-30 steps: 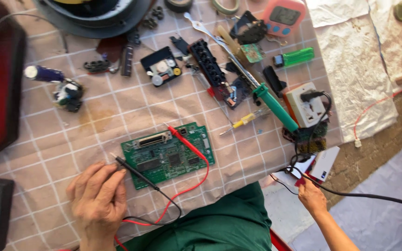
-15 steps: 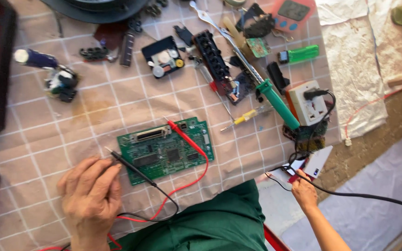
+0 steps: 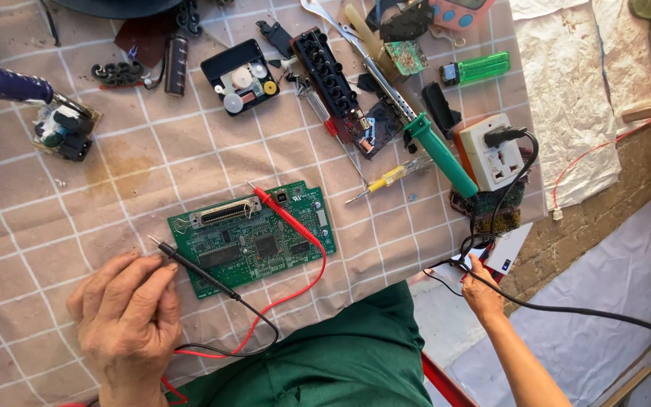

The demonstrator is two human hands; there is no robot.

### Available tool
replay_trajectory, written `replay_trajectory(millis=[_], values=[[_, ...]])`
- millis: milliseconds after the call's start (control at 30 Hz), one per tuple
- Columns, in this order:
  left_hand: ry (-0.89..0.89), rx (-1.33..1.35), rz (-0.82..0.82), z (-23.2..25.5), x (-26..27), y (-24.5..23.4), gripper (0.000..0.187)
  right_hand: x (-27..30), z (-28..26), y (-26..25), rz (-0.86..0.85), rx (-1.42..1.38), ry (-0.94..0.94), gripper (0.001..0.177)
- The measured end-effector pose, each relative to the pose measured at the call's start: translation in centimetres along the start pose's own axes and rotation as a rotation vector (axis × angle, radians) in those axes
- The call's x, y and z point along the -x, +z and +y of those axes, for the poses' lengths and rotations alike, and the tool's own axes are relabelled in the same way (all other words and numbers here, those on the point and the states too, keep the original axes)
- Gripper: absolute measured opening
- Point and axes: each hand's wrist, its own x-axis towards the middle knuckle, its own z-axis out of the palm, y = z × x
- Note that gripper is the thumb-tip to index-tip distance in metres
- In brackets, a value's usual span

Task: The person uses a soldering iron to work on a green circuit board, then uses a multimeter with red and black probes to test various points on the board. The workspace contains disassembled electronic components and tools.

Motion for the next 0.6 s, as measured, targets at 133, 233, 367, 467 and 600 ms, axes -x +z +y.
replay_trajectory(millis=[133,233,367,467,600], values=[[-0.005,0.003,-0.004,0.2,-0.3,-0.1,0.011,-1.4,0.9,1.0,0.055,0.051,-0.076,0.055],[0.014,0.001,0.022,0.2,-0.5,-0.1,0.010,-1.6,0.6,0.7,-0.022,0.086,-0.043,0.060],[0.009,-0.001,0.017,0.2,-0.3,-0.1,0.011,-3.9,3.4,3.6,0.096,0.195,-0.148,0.062],[0.004,-0.003,0.013,0.1,-0.2,-0.1,0.011,-4.8,4.8,4.7,0.181,0.250,-0.273,0.063],[-0.002,-0.008,0.005,0.0,-0.1,0.0,0.011,-3.6,3.3,3.3,0.100,0.194,-0.136,0.062]])
